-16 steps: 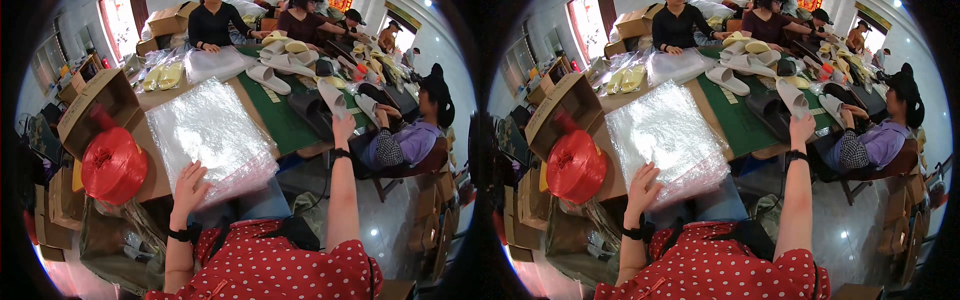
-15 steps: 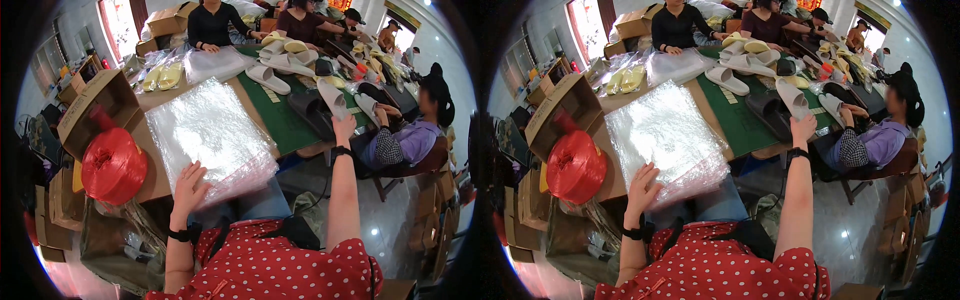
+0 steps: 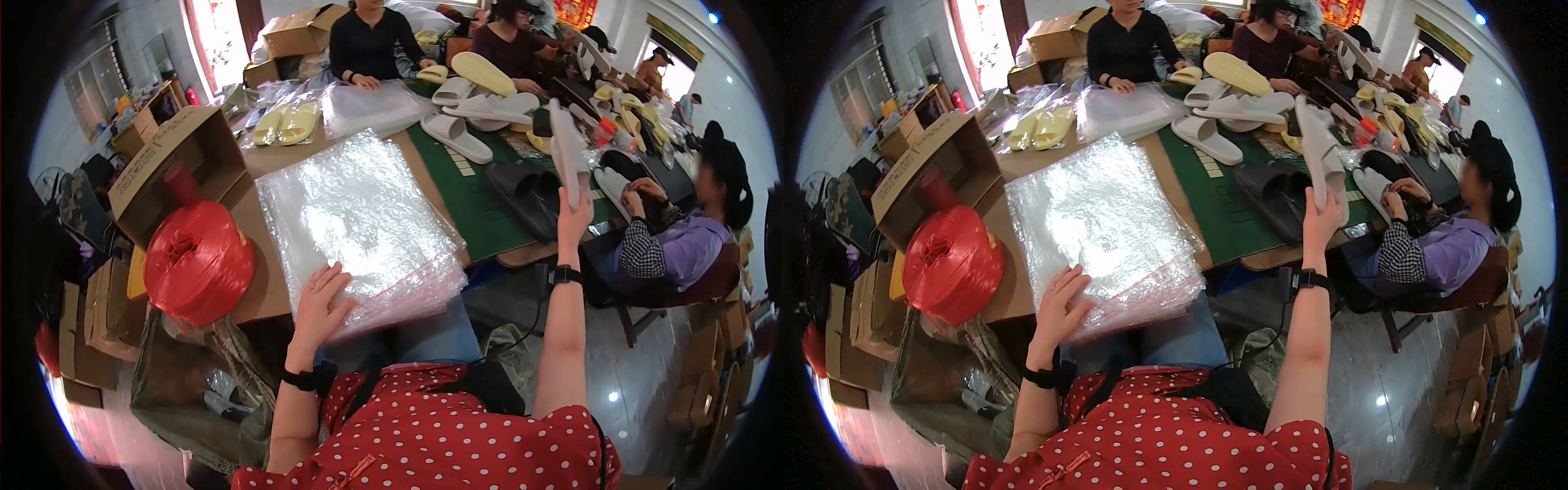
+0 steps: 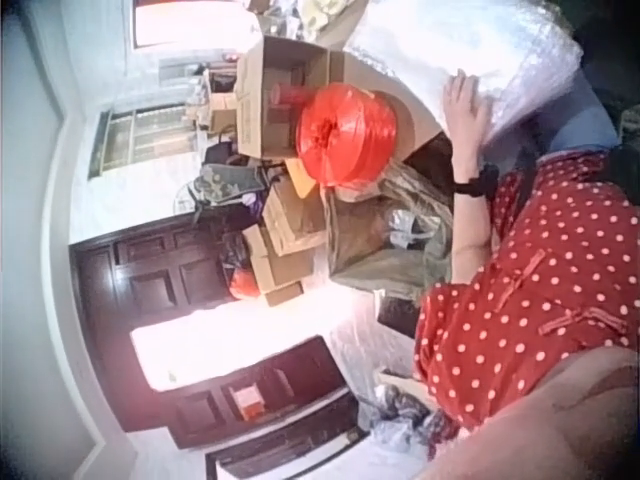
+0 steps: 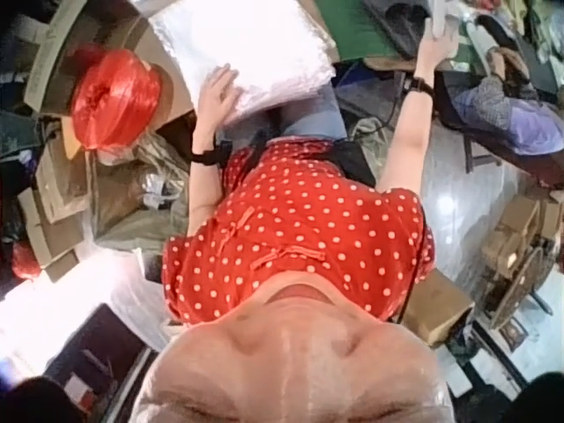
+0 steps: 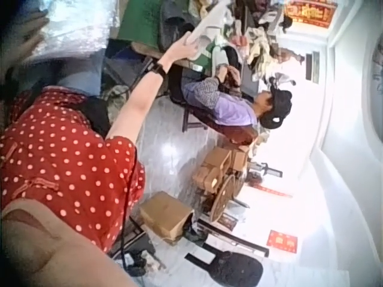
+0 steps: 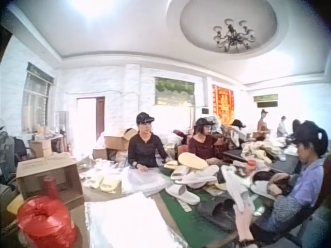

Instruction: Packaging pairs of shoes into individual plastic bags.

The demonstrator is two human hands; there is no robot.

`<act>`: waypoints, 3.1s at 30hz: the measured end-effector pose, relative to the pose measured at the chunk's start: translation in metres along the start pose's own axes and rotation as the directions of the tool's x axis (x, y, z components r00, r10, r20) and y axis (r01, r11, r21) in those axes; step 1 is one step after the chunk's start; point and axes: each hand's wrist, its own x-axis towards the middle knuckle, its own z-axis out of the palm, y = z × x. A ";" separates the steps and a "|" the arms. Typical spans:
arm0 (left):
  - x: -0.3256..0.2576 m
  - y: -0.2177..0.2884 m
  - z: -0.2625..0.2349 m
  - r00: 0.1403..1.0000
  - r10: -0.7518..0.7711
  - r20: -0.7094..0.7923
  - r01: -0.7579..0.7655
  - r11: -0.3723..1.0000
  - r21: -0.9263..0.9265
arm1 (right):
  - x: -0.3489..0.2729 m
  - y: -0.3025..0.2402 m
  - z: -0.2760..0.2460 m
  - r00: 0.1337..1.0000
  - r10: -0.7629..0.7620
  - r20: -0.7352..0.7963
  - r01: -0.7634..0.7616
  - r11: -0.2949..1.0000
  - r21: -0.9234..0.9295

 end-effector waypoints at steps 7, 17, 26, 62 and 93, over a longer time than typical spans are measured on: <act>-0.003 0.000 -0.002 1.000 -0.001 -0.006 0.001 1.000 -0.015 | 0.007 -0.132 -0.043 0.996 -0.020 -0.091 0.048 0.944 0.325; -0.002 -0.002 -0.002 1.000 -0.025 0.013 0.025 0.999 -0.023 | -0.039 -0.261 -0.046 0.986 -0.126 0.109 0.050 0.848 0.527; -0.003 -0.003 0.000 1.000 -0.018 0.021 0.018 1.000 -0.018 | -0.112 -0.310 -0.029 0.848 -0.333 0.413 0.116 0.876 0.468; -0.003 -0.004 0.001 0.999 0.032 0.020 -0.032 0.999 0.001 | -0.170 -0.297 0.005 0.711 -0.322 0.625 0.214 0.946 0.244; -0.004 -0.008 0.006 0.997 0.063 -0.043 -0.063 0.998 -0.007 | -0.182 -0.306 0.068 0.552 -0.452 0.701 0.313 0.891 0.329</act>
